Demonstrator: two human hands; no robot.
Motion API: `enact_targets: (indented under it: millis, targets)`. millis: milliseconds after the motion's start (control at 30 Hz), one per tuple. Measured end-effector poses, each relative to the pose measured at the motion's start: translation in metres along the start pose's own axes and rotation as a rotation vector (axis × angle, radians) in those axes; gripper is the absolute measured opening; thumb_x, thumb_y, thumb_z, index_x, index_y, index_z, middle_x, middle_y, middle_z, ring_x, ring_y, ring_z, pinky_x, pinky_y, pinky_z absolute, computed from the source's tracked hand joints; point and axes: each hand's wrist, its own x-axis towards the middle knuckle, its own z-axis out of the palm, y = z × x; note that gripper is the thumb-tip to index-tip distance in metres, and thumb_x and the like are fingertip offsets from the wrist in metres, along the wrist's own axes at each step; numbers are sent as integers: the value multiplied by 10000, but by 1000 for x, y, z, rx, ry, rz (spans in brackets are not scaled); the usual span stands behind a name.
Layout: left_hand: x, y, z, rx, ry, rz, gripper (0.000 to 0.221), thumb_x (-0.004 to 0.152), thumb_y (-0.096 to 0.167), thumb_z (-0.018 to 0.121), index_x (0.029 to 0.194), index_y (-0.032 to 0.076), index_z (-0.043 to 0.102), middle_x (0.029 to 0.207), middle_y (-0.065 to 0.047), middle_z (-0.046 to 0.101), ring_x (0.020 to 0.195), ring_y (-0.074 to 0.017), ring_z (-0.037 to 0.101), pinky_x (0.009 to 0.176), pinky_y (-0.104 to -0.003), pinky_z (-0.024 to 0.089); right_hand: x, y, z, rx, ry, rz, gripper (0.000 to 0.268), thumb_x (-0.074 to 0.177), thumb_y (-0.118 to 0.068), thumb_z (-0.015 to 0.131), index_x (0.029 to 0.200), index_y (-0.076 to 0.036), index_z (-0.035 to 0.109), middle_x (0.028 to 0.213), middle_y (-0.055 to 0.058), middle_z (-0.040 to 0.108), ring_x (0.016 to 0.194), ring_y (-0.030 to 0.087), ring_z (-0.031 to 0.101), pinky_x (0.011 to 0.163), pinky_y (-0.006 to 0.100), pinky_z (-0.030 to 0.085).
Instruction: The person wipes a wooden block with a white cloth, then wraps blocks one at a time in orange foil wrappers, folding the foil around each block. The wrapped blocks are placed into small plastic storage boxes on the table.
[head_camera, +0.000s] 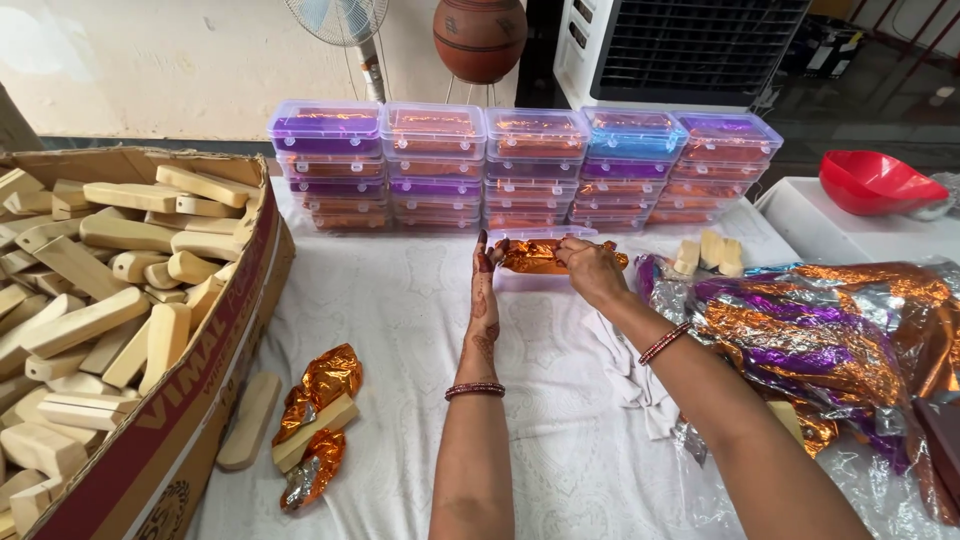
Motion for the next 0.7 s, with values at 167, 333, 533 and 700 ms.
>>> enact_targets:
  millis: [167,333,533,700]
  targets:
    - [-6,12,4,22,-19,39,990,850,843,314,1625,269,95,1585,-59,458,1531,-290,293,1233,-586,77,0,-2,0,9,155,-84,197,892,57,632,981,-66,757,1062,18,741,912,207,731,827,299,621]
    - [-5,8,2,10,-20,83,989,872,863,282,1637,247,169,1661,-5,323,1572,-279,200,1247,-594,60,4,-5,8,-110,144,-127,253,839,85,621,971,-80,762,1058,13,739,969,214,721,883,304,609]
    - [-5,15,3,16,3,44,975,857,849,282,1624,270,118,1612,-29,427,1563,-274,202,1227,-609,47,33,16,33,118,-191,86,374,899,129,556,1117,-103,752,1144,7,733,947,202,731,919,308,587]
    - [-3,-3,-1,-19,17,69,862,896,786,357,1574,258,286,1539,-35,520,1524,-261,304,1224,-584,102,56,2,-16,214,-465,233,358,892,64,607,1168,-124,736,1193,37,734,937,203,757,888,309,629]
